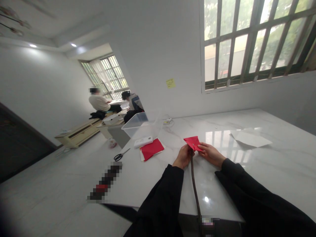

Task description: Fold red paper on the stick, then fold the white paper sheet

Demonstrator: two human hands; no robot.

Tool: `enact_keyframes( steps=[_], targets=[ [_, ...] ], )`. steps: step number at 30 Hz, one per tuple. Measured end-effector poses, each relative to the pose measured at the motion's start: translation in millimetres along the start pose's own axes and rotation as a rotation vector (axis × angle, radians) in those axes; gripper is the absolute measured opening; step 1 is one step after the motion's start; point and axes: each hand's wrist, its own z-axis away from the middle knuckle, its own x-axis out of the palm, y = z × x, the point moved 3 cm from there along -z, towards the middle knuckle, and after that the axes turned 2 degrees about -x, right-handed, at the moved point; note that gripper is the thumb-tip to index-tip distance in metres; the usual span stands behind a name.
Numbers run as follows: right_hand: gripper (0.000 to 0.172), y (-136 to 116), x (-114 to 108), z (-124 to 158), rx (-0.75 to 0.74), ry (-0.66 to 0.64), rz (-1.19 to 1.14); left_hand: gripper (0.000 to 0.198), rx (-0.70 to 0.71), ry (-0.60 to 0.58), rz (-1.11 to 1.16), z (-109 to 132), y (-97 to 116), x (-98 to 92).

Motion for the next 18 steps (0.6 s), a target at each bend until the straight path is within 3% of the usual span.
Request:
enact_keyframes(
  steps=[10, 13, 16, 18],
  targets=[
    [0.023, -1.7, -3.5, -0.7, -0.043, 0.059, 0.015, 0.041, 0.079, 0.064, -0.044, -8.1, -0.5, -10.2],
    [0.022, -3.5, -3.2, -1.0, -0.088, 0.096, 0.079, 0.042, 0.174, 0.213, -0.130, -13.8, 3.9, -19.3],
    [0.022, -5.3, -6.4, -3.5, -0.152, 0.182, 0.150, 0.039, 0.288, 0.407, -0.360, -15.6, 11.4, -27.2],
    [0.025, -6.1, -9.3, -5.2, -0.197, 0.249, 0.207, 0.037, 0.385, 0.466, -0.507, -14.2, 15.7, -28.0]
  ],
)
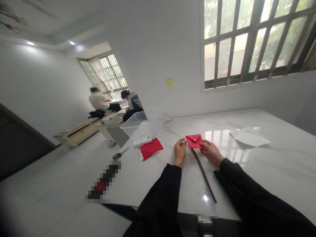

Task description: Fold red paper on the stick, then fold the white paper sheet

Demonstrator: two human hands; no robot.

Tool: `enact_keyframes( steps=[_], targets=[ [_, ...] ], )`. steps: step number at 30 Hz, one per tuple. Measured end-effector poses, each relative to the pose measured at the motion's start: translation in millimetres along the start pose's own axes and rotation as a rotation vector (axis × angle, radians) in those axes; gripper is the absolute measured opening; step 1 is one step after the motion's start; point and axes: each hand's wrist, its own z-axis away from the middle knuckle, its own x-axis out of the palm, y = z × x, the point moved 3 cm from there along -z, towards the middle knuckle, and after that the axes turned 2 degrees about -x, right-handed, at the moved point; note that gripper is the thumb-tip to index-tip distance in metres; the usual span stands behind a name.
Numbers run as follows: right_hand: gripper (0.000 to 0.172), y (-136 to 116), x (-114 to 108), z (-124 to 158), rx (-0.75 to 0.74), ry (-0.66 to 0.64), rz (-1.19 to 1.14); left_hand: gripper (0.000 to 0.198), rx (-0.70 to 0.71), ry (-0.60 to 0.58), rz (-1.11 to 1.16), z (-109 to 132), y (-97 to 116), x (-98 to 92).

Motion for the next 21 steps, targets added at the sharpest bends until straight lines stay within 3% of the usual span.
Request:
enact_keyframes(
  steps=[2, 6, 9, 13, 17, 21],
  targets=[
    [0.029, 0.8, -1.8, -1.4, -0.033, 0.046, 0.047, 0.044, 0.050, -0.003, -0.017, 1.3, 1.5, 0.4],
    [0.035, 3.4, -0.6, -0.7, -0.057, 0.005, 0.139, 0.068, -0.113, -0.176, 0.160, 6.5, -3.5, 7.9],
    [0.038, 4.3, 1.1, 0.1, -0.098, -0.062, 0.236, 0.056, -0.059, -0.297, 0.119, 10.2, -2.3, 11.2],
    [0.050, 4.6, 2.0, 0.5, -0.177, -0.076, 0.307, 0.046, 0.028, -0.296, 0.017, 11.0, -1.4, 8.8],
    [0.063, -2.5, 3.7, 7.4, -0.391, 0.069, 0.527, 0.039, 0.006, -0.265, 0.011, 9.5, -4.9, 7.3],
    [0.042, -14.8, 12.3, 20.6, -0.707, 0.156, 0.868, 0.041, -0.025, -0.323, 0.060, 10.3, -7.0, 10.6]
  ],
)
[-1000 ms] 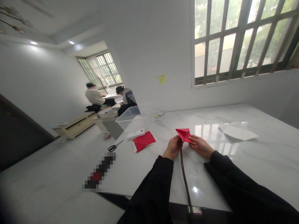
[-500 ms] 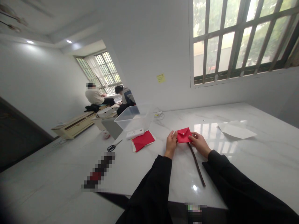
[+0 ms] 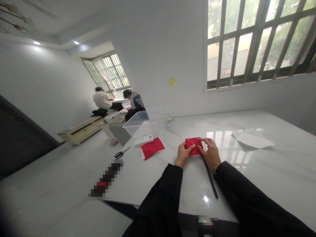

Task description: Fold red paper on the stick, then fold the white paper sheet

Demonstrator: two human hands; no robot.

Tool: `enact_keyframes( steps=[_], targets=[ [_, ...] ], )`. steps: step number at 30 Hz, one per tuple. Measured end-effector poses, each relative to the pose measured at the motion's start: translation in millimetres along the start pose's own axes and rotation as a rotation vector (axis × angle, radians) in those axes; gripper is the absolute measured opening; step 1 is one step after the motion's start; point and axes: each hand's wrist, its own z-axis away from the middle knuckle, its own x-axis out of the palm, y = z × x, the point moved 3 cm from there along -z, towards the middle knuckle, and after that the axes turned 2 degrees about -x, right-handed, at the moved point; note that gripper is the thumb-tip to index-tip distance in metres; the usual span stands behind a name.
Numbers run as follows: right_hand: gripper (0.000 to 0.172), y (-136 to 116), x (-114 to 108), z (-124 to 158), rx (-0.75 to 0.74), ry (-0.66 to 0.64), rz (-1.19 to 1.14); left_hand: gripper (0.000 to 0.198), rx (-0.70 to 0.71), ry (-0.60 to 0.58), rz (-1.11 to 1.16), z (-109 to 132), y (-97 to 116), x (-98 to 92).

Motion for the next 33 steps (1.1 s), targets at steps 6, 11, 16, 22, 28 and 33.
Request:
enact_keyframes(
  steps=[6, 11, 16, 22, 28, 33],
  targets=[
    [0.033, -5.8, 2.9, 0.8, -0.146, -0.091, 0.055, 0.041, -0.011, -0.057, 0.004, 1.1, 1.1, 1.1],
    [0.035, -4.5, 0.8, -0.7, -0.090, -0.131, 0.033, 0.044, -0.016, -0.089, 0.000, 2.0, 1.0, 0.5],
    [0.033, -6.6, -0.8, -1.6, -0.037, -0.157, 0.009, 0.044, -0.015, -0.089, -0.012, 2.7, 0.5, 0.5],
    [0.027, -6.1, -0.1, 1.2, 0.019, -0.133, -0.101, 0.033, -0.003, -0.063, -0.079, 1.4, -2.1, 0.0],
    [0.024, -7.0, 0.5, 2.5, 0.052, -0.155, -0.141, 0.028, 0.000, -0.037, -0.124, 2.6, -1.4, 0.0],
    [0.024, -11.9, 0.3, 1.7, 0.052, -0.144, -0.182, 0.029, -0.019, -0.016, -0.156, 4.9, 2.3, 0.0]
  ],
)
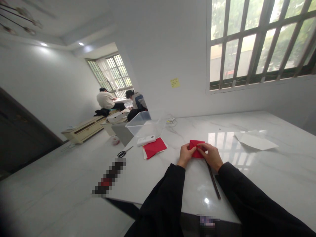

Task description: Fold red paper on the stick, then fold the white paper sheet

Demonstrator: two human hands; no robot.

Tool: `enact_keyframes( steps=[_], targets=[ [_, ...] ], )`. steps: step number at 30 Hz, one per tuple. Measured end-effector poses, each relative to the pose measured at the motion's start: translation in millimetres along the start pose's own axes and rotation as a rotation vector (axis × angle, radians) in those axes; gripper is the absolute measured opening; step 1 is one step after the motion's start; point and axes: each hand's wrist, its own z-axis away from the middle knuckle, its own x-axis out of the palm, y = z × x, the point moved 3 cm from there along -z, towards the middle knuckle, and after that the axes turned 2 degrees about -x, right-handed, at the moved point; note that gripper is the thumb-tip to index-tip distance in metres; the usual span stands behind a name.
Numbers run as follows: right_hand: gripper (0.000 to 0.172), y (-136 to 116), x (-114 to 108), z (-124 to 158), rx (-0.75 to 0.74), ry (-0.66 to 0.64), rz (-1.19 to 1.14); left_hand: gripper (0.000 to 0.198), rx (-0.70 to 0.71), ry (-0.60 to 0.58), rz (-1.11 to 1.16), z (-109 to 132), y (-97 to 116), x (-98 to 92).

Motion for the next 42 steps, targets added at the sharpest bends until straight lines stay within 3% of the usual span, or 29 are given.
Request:
enact_keyframes(
  steps=[11, 28, 42],
  targets=[
    [0.023, 11.5, 3.5, 0.2, -0.022, -0.045, 0.006, 0.025, 0.010, -0.019, -0.013, 1.8, 4.9, 0.1],
    [0.021, 4.8, 2.3, -0.4, -0.006, -0.038, 0.015, 0.025, 0.027, -0.044, 0.059, 0.1, 2.4, -0.4],
    [0.022, 10.3, -0.5, -1.3, 0.017, -0.057, 0.010, 0.028, 0.040, -0.044, -0.015, 0.4, -0.5, -1.0]
  ],
)
